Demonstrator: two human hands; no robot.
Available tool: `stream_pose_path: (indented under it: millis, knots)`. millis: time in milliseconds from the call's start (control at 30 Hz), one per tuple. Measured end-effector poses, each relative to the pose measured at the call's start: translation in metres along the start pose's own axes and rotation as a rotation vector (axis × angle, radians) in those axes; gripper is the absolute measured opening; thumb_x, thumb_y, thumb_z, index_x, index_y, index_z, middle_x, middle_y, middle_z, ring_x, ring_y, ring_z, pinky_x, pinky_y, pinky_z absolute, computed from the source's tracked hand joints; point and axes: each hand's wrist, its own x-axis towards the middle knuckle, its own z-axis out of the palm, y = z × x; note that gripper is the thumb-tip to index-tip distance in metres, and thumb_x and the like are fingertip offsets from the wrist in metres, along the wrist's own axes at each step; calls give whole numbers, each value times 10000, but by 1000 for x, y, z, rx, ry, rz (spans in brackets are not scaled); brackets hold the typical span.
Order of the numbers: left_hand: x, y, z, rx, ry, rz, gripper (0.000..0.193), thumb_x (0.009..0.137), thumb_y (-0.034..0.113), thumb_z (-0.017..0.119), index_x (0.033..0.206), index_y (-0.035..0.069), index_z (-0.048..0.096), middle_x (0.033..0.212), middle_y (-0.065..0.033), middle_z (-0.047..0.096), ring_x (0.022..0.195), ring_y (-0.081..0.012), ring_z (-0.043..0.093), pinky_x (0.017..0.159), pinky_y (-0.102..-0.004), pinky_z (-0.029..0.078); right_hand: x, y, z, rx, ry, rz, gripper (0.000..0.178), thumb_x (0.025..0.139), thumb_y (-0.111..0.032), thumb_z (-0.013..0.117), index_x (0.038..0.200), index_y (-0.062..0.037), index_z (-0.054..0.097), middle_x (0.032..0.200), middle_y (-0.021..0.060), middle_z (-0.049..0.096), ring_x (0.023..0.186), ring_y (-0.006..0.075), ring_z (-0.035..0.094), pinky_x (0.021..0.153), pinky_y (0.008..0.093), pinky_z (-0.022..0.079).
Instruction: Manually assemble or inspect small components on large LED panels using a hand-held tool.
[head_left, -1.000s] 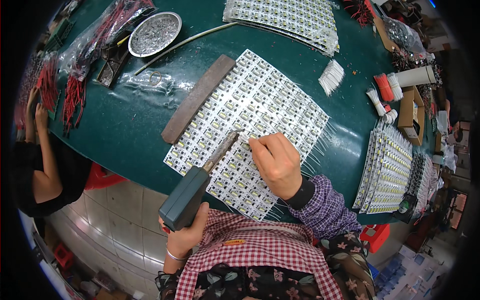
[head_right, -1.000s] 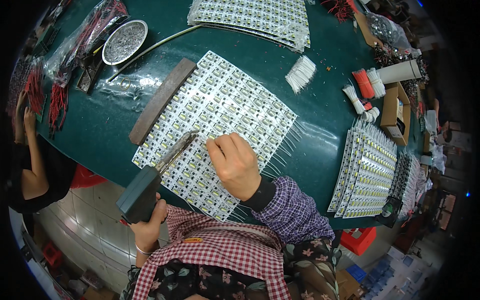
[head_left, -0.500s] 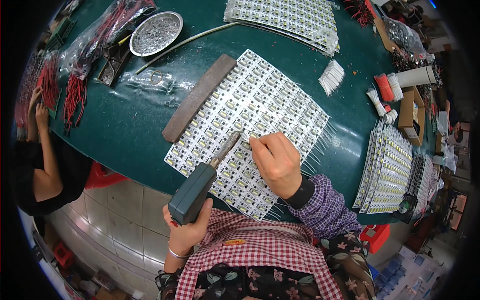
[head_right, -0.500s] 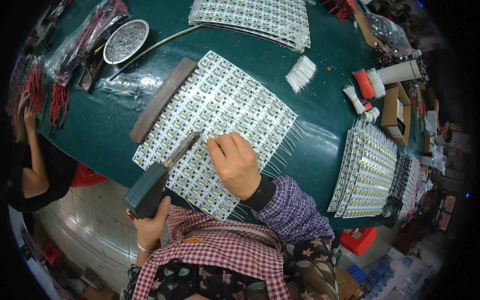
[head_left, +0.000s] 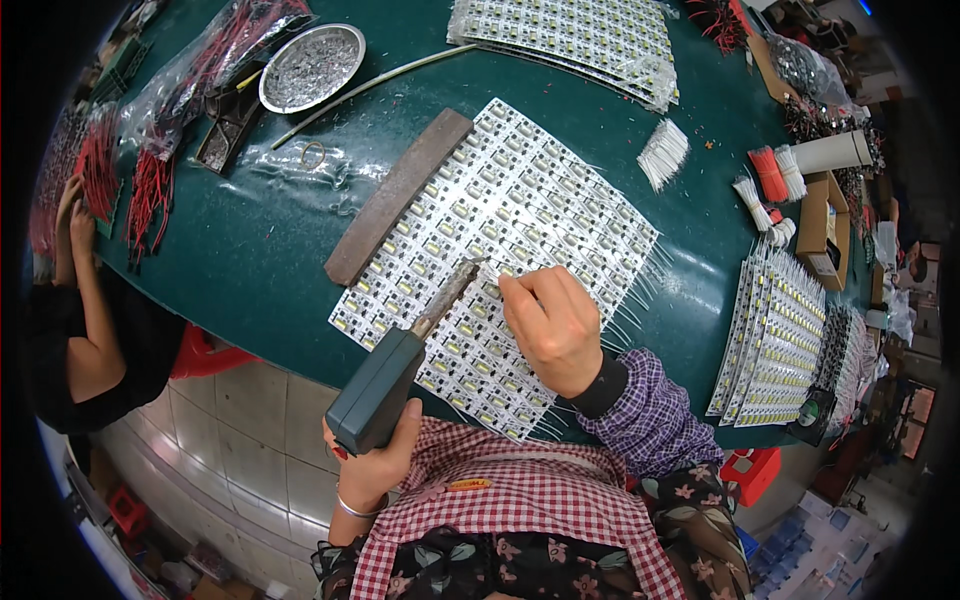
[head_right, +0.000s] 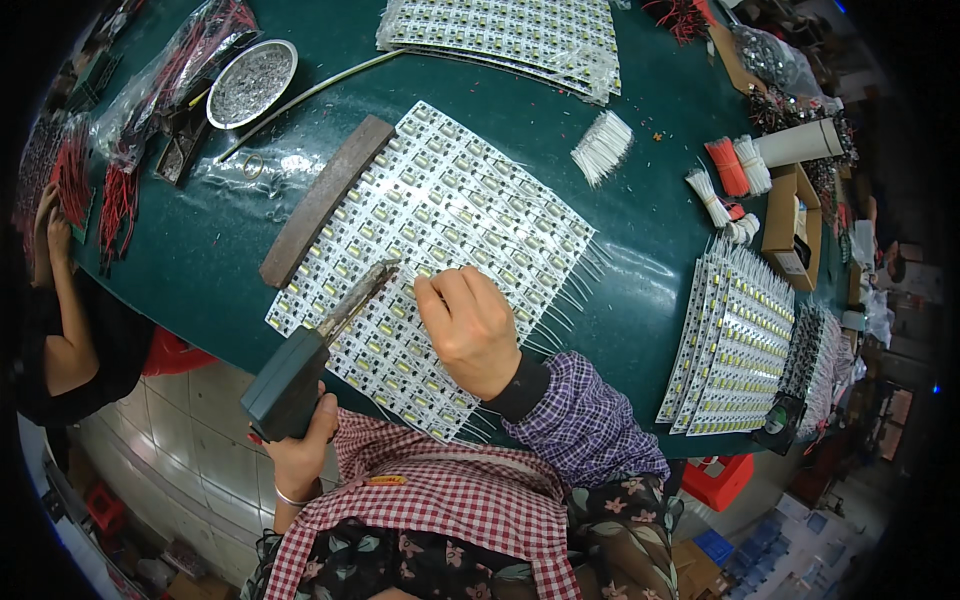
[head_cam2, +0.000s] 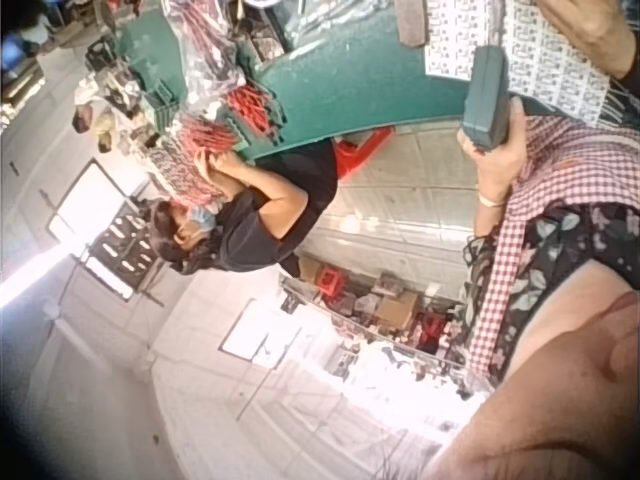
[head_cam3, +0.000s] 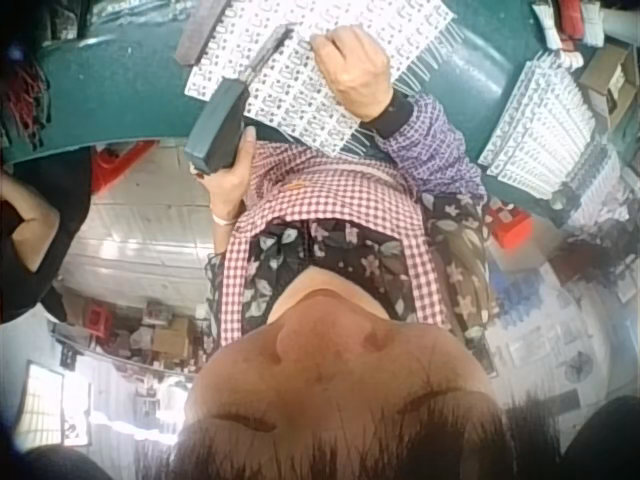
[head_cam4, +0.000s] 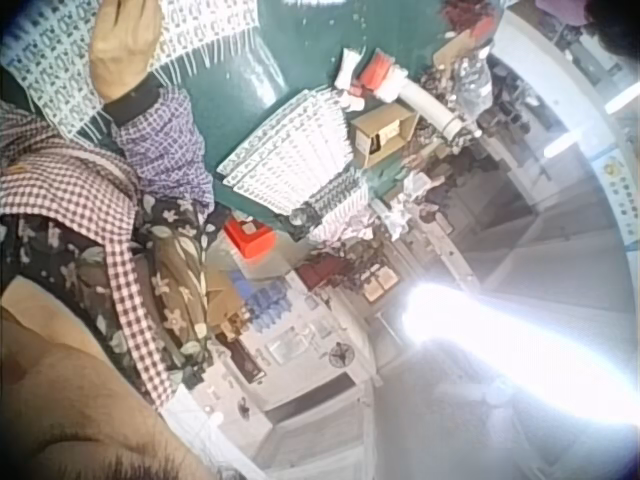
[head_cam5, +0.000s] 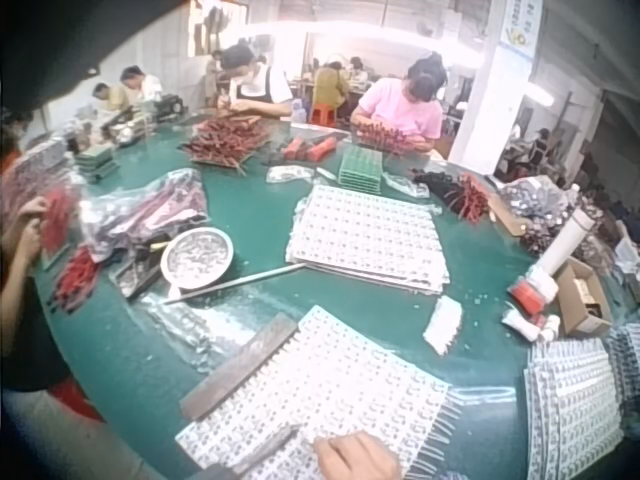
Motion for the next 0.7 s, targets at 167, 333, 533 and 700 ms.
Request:
stream_pose_path:
  millis: [167, 333, 533, 700]
  knots:
    - [-2, 3, -1, -36, 3, -27, 290, 880, -89, 700, 1165, -83, 645, 841, -65, 650, 596, -86, 543, 508, -246, 428, 1, 0, 1, 1, 13, 4, 260, 730, 41, 720, 988, 49, 690, 833, 98, 601, 728, 233, 589, 600, 328, 493]
    - [5, 20, 2, 54, 98, -94, 192, 804, 106, 818, 940, -7, 743, 785, -82, 730, 603, -181, 676, 567, -294, 520, 1, 1, 1, -1, 39, 12, 269, 731, 67, 760, 990, 20, 704, 810, 84, 609, 694, 231, 600, 568, 331, 486]
    - [1, 23, 0, -16, 156, -127, 185, 797, 101, 828, 928, -6, 752, 781, -82, 738, 614, -183, 693, 573, -288, 528, -2, -2, -17, 36, -30, 50, 270, 729, 38, 685, 998, 50, 685, 838, 100, 596, 750, 240, 592, 609, 345, 498]
    - [-4, 22, -6, -93, 152, -216, 161, 797, 95, 832, 911, 6, 762, 784, -82, 750, 632, -189, 716, 587, -285, 538, 5, -6, -22, 84, 14, -9, 284, 712, 35, 688, 996, 32, 692, 854, 91, 617, 765, 233, 591, 608, 341, 485]
